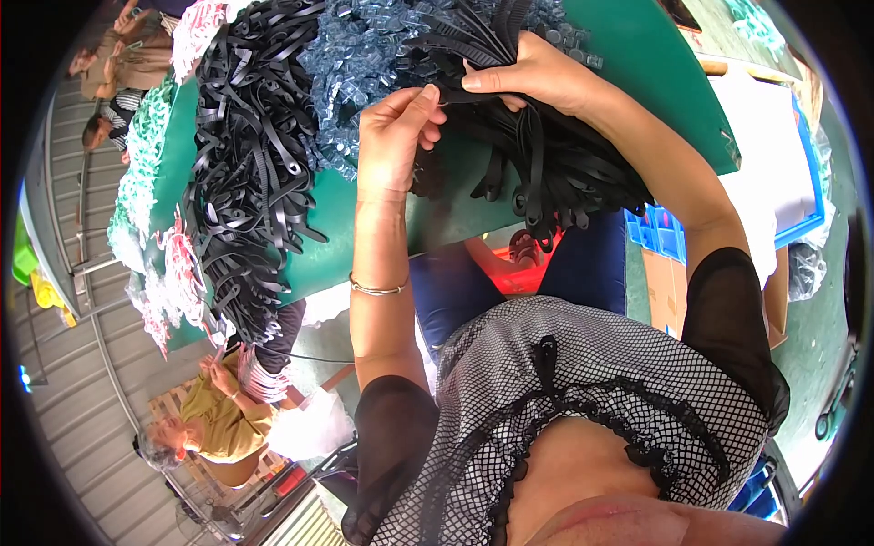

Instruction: Sorting and organizing small black plastic components in a factory setting.

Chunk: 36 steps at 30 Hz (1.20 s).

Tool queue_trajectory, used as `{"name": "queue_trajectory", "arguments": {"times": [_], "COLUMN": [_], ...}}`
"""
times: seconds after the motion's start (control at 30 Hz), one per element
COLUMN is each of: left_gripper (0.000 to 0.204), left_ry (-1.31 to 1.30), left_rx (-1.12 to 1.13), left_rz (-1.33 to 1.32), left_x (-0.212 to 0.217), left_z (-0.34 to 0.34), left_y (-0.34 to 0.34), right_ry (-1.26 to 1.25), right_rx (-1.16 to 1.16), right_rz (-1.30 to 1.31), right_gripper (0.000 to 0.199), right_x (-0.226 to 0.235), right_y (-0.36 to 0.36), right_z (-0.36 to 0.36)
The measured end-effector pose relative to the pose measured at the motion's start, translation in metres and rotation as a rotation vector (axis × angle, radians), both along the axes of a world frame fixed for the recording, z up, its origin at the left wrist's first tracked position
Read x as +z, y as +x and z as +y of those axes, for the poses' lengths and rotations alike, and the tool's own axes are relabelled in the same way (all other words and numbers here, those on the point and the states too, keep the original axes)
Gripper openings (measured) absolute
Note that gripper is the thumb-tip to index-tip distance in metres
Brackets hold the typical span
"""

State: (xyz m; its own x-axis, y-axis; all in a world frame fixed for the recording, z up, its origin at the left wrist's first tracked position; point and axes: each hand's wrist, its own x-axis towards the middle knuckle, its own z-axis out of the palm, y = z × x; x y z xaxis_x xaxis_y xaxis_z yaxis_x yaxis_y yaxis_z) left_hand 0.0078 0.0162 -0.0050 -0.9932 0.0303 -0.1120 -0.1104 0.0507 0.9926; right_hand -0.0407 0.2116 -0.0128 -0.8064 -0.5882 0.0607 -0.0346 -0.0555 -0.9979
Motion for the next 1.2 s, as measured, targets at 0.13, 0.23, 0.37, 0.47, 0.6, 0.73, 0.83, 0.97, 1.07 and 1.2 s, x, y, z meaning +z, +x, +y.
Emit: {"name": "queue_trajectory", "arguments": {"times": [0.13,0.23,0.37,0.47,0.6,0.73,0.83,0.97,1.07,1.2], "left_gripper": [0.021,0.021,0.02,0.02,0.019,0.019,0.02,0.021,0.023,0.023], "left_ry": [-0.068,0.062,0.126,0.151,0.194,0.161,0.119,-0.062,-0.216,-0.346], "left_rx": [-0.033,-0.055,0.019,0.098,0.158,0.168,0.176,0.103,0.09,0.114], "left_rz": [0.004,-0.026,0.002,0.03,0.05,0.057,0.065,0.061,0.086,0.14], "left_x": [-0.001,-0.001,-0.004,-0.009,-0.007,-0.012,-0.01,-0.007,-0.012,-0.014], "left_z": [0.012,0.022,0.023,0.018,0.018,0.016,0.014,0.01,0.007,0.002], "left_y": [0.001,0.0,0.0,0.0,0.002,0.002,-0.001,-0.006,-0.011,-0.019], "right_ry": [0.033,0.1,0.186,0.151,0.209,0.245,0.207,-0.009,-0.03,-0.008], "right_rx": [-0.09,-0.033,-0.071,-0.063,-0.092,-0.081,-0.051,0.005,0.034,0.056], "right_rz": [0.122,0.126,0.108,0.103,0.086,0.078,0.027,-0.092,-0.126,-0.073], "right_gripper": [0.029,0.03,0.028,0.028,0.029,0.03,0.029,0.025,0.028,0.032], "right_x": [0.004,0.003,0.005,0.0,-0.002,-0.001,0.002,0.001,-0.003,-0.007], "right_y": [0.011,0.007,0.007,0.004,0.003,0.002,0.003,0.001,-0.004,-0.008], "right_z": [-0.009,-0.005,-0.005,-0.006,-0.006,-0.007,-0.004,-0.001,0.004,0.007]}}
